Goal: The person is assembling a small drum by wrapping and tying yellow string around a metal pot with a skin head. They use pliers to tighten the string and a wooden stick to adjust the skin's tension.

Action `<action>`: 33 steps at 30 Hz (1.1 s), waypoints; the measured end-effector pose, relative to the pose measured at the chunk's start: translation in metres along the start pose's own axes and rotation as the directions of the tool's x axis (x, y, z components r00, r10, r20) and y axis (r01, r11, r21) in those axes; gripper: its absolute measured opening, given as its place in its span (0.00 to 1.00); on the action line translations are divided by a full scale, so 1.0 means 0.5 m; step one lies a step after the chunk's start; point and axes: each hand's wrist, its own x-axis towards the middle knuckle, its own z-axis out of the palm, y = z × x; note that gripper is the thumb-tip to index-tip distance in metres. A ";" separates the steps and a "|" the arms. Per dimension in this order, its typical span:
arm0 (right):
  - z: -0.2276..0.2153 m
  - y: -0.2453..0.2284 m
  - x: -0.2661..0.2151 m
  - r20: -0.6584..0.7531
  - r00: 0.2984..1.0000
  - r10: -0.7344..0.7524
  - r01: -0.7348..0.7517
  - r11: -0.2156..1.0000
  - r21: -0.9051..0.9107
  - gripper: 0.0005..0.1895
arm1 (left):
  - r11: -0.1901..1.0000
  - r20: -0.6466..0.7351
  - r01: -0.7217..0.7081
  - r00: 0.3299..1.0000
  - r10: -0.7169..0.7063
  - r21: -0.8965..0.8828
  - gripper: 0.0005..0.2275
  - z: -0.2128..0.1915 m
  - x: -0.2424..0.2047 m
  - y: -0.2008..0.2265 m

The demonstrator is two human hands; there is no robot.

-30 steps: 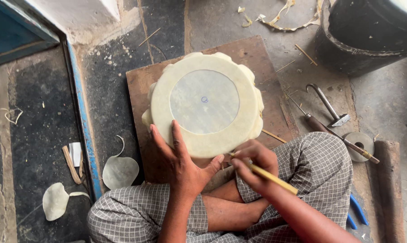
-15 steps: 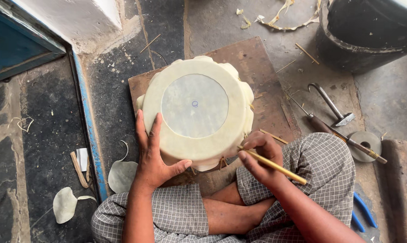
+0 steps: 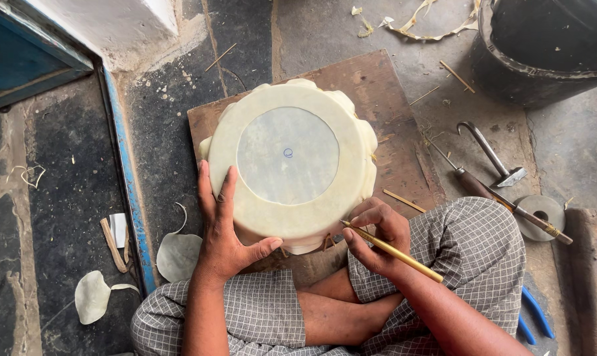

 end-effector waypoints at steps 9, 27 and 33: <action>0.004 0.004 0.002 -0.001 0.999 -0.045 0.045 0.997 -0.059 0.11 | 1.000 -0.002 0.008 1.000 -0.008 0.003 0.60 0.001 -0.003 -0.001; 0.008 0.005 0.004 -0.029 0.999 -0.036 0.034 0.997 -0.071 0.10 | 1.000 0.003 0.024 1.000 -0.024 0.006 0.60 0.005 -0.002 -0.007; 0.004 -0.006 0.011 -0.005 1.000 -0.019 0.018 0.996 -0.083 0.09 | 1.000 -0.001 0.015 1.000 -0.015 0.010 0.60 0.003 -0.003 -0.005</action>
